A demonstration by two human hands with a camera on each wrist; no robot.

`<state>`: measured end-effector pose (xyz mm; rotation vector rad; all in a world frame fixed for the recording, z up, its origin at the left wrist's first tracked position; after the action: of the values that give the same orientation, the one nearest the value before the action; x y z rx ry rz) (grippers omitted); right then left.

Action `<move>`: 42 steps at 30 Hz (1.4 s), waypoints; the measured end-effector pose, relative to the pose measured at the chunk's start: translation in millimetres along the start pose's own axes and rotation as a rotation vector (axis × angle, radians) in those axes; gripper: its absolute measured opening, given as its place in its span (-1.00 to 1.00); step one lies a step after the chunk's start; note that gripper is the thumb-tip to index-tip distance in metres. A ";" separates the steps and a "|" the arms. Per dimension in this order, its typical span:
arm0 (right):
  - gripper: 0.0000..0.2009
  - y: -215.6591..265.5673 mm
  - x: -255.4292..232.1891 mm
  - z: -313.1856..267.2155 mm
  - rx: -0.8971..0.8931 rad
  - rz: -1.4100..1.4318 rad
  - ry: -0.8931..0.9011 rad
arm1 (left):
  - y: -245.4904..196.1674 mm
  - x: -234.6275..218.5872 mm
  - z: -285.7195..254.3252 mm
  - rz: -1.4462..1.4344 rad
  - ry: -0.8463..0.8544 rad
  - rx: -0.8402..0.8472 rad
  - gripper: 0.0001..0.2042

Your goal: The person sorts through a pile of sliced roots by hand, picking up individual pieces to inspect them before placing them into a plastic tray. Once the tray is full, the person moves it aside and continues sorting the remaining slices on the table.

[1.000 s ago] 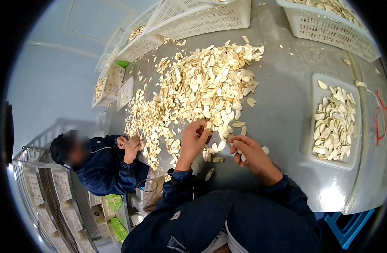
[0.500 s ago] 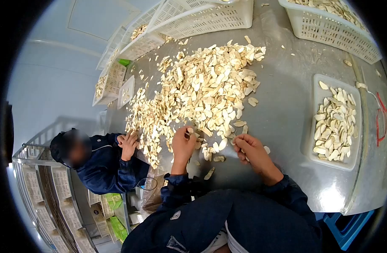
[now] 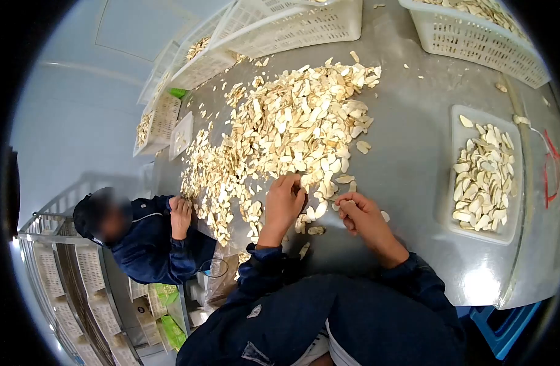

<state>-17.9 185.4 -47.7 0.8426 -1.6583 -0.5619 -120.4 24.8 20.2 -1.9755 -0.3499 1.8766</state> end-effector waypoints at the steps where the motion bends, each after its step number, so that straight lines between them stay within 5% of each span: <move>1: -0.86 0.0 0.0 -0.4 0.007 0.003 -0.005 | 2.1 -1.8 -2.0 0.032 -0.024 0.027 -0.72; 9: -0.86 2.2 2.6 -0.6 0.001 0.005 0.004 | -24.3 -12.2 -11.2 -0.050 -0.085 0.195 -0.63; 18: -0.85 1.4 0.8 0.4 -0.019 -0.012 0.015 | -9.8 6.2 -6.3 -0.053 0.003 0.105 -0.69; 24: -0.84 1.7 -0.1 0.2 -0.009 -0.035 0.012 | 7.9 16.0 -19.9 -0.339 0.244 -0.159 -0.78; 31: -0.82 -2.4 -0.8 2.9 -0.052 -0.152 0.046 | -11.7 41.0 -41.2 -0.831 0.587 -0.270 -0.77; 42: -0.83 5.0 4.8 0.3 -0.101 -0.350 0.111 | -29.5 53.6 -51.9 -0.905 0.680 -0.226 -0.74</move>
<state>-19.9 184.8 -41.1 1.0775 -1.3778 -0.8175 -62.5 69.0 -13.4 -1.9436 -1.0415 0.5963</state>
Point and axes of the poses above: each hand's wrist, its own z-axis towards the middle knuckle, its own x-axis out of the palm, y = z × x, the point moved 10 cm from there along z, towards the middle knuckle, and after that the axes turned 13 degrees about -x, right-handed, at the moved point
